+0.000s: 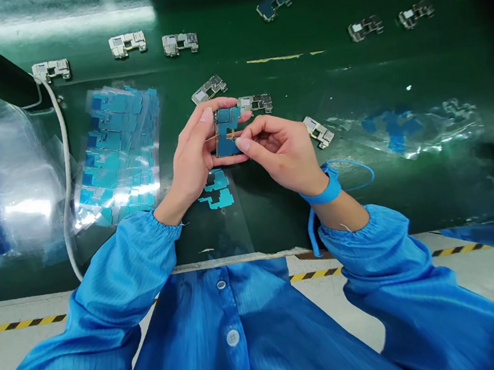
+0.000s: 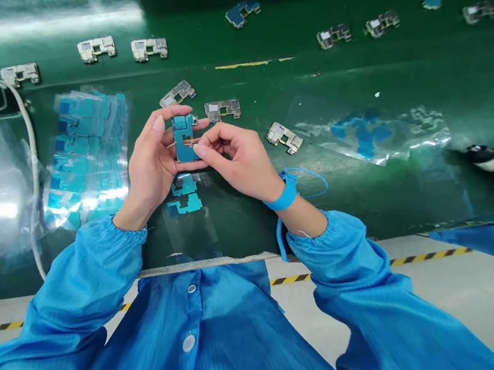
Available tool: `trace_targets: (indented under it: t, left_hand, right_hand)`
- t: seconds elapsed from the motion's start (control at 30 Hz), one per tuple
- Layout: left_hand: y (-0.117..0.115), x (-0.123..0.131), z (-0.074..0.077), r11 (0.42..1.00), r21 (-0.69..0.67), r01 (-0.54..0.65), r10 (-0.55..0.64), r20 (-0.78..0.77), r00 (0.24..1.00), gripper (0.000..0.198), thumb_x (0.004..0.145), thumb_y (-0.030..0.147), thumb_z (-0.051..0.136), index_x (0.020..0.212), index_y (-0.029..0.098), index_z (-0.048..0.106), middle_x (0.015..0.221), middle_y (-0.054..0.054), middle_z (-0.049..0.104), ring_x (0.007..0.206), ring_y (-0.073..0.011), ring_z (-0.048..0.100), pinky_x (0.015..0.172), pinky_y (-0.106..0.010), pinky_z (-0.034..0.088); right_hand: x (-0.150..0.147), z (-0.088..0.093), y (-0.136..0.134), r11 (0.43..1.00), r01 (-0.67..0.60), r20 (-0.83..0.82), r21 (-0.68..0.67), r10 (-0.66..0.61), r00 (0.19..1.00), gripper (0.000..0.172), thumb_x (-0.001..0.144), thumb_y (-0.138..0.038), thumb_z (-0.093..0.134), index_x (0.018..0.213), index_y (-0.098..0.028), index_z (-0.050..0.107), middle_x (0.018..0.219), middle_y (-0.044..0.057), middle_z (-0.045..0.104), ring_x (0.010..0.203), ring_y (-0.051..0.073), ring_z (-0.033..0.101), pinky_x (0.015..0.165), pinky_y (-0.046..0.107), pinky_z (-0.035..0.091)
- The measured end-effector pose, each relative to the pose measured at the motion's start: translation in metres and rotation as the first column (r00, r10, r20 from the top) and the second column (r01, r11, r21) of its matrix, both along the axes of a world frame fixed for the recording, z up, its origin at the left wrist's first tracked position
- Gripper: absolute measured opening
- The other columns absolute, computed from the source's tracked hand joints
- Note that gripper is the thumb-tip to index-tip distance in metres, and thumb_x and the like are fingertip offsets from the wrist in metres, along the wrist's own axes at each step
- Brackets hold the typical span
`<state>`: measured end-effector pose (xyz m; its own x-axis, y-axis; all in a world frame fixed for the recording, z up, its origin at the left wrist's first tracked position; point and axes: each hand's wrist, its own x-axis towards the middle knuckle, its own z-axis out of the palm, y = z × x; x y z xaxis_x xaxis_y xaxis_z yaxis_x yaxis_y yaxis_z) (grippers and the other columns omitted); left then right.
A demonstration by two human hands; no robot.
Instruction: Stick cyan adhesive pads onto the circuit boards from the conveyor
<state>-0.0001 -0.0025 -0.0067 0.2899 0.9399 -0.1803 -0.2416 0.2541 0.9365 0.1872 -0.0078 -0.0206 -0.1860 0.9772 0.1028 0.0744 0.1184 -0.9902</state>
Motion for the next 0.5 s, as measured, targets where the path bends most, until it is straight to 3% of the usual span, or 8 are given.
trace_targets:
  t: [0.2,0.37,0.5]
  left_hand:
    - [0.0002,0.0007,0.0009,1.0,-0.007,-0.009,0.009,0.034,0.999,0.053,0.108,0.069,0.05,0.141,0.03,0.064,0.146,-0.008,0.079,0.141,-0.0379,0.076,0.094,-0.047,0.075]
    - [0.0004,0.0011,0.001,1.0,-0.026,-0.017,0.02,0.128,0.992,0.039,0.106,0.063,0.06,0.129,0.034,0.07,0.135,-0.004,0.083,0.127,-0.036,0.08,0.09,-0.048,0.076]
    - [0.0008,0.0012,-0.0012,0.999,-0.044,-0.013,0.018,0.119,0.993,0.04,0.102,0.065,0.062,0.129,0.037,0.07,0.138,-0.001,0.083,0.138,-0.0412,0.074,0.092,-0.053,0.075]
  right_hand:
    - [-0.0005,-0.0041,0.0004,0.997,0.026,0.008,0.067,-0.027,1.0,0.043,0.094,-0.066,0.089,0.089,-0.026,0.076,0.089,0.001,0.073,0.082,0.018,0.071,0.079,0.036,0.067]
    - [-0.0003,-0.0057,0.0008,0.995,0.03,0.039,0.09,-0.034,0.999,0.046,0.095,-0.069,0.087,0.089,-0.025,0.076,0.088,0.002,0.071,0.081,0.018,0.069,0.08,0.038,0.067]
    - [0.0003,-0.0082,0.0011,0.995,0.028,0.04,0.093,-0.032,0.999,0.045,0.095,-0.068,0.087,0.09,-0.025,0.076,0.09,0.002,0.071,0.084,0.018,0.07,0.083,0.04,0.067]
